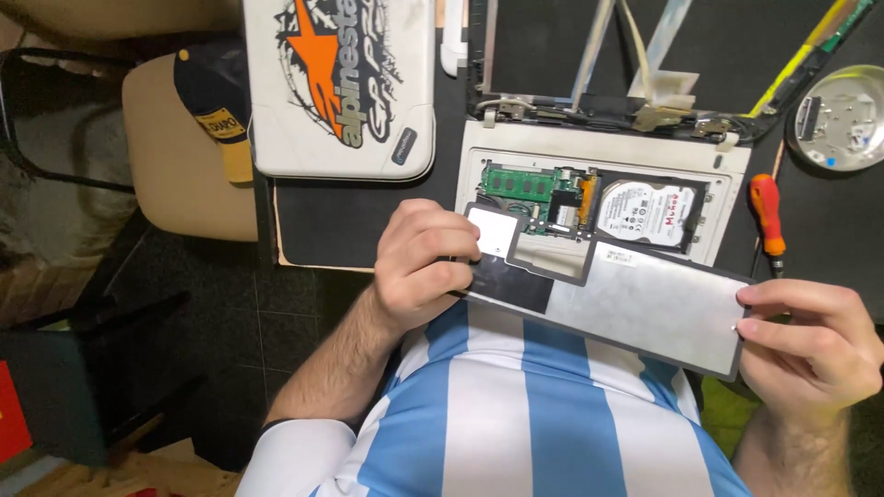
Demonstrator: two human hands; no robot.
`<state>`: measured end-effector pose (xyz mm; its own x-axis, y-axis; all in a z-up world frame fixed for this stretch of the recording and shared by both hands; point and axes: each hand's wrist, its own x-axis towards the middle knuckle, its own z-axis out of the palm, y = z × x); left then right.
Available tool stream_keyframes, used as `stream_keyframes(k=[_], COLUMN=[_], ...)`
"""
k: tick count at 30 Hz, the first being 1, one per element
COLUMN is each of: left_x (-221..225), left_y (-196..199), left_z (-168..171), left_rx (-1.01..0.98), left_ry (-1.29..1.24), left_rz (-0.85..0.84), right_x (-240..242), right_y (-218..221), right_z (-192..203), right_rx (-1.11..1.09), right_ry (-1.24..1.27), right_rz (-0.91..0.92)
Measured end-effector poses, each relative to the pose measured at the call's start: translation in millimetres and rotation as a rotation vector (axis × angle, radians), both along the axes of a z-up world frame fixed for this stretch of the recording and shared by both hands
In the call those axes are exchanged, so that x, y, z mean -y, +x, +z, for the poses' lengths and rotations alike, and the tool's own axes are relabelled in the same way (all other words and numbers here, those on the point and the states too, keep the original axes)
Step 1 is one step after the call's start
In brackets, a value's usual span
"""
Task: Installing a hard drive and a metal shield into a laptop chassis and securing them with screws.
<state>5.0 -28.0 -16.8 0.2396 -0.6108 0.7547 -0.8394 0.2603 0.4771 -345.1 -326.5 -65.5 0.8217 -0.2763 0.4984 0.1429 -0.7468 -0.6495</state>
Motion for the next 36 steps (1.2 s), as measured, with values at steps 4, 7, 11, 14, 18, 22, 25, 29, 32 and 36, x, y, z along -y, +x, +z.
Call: stream_keyframes(k=[4, 7, 11, 14, 18, 22, 25, 29, 32, 36], left_x=[-7, -17, -41, -68, -120, -121, -106, -89, -89, -96], left_y=[3, 6, 14, 21, 23, 32, 39, 43, 46, 45], left_z=[-1, -3, -1, -13, -73, -83, -83, -62, -53, -45], left_rx=[-0.010, -0.033, -0.190, -0.398, -0.670, -0.709, -0.844, -1.060, -1.168, -1.384], left_ry=[0.018, 0.049, 0.070, 0.023, -0.048, -0.025, -0.109, 0.009, 0.136, 0.079], left_rz=[-0.001, -0.028, -0.065, -0.037, 0.387, 0.733, 0.766, 0.782, 0.761, 0.691], right_x=[-4, -10, -14, -11, -10, -9, -9, 0, 2, 5], right_y=[4, 9, 15, 8, -1, 8, 24, 33, 33, 34], right_z=[4, 8, 2, -12, -18, -15, 9, 24, 22, 10], right_rx=[-0.035, -0.034, -0.023, -0.006, -0.043, -0.109, -0.174, -0.386, -0.518, -0.584], right_ry=[-0.012, 0.035, 0.079, 0.176, 0.244, 0.168, 0.128, -0.142, -0.135, -0.133], right_rz=[0.014, -0.018, -0.007, -0.059, -0.093, -0.223, -0.386, -0.495, -0.560, -0.614])
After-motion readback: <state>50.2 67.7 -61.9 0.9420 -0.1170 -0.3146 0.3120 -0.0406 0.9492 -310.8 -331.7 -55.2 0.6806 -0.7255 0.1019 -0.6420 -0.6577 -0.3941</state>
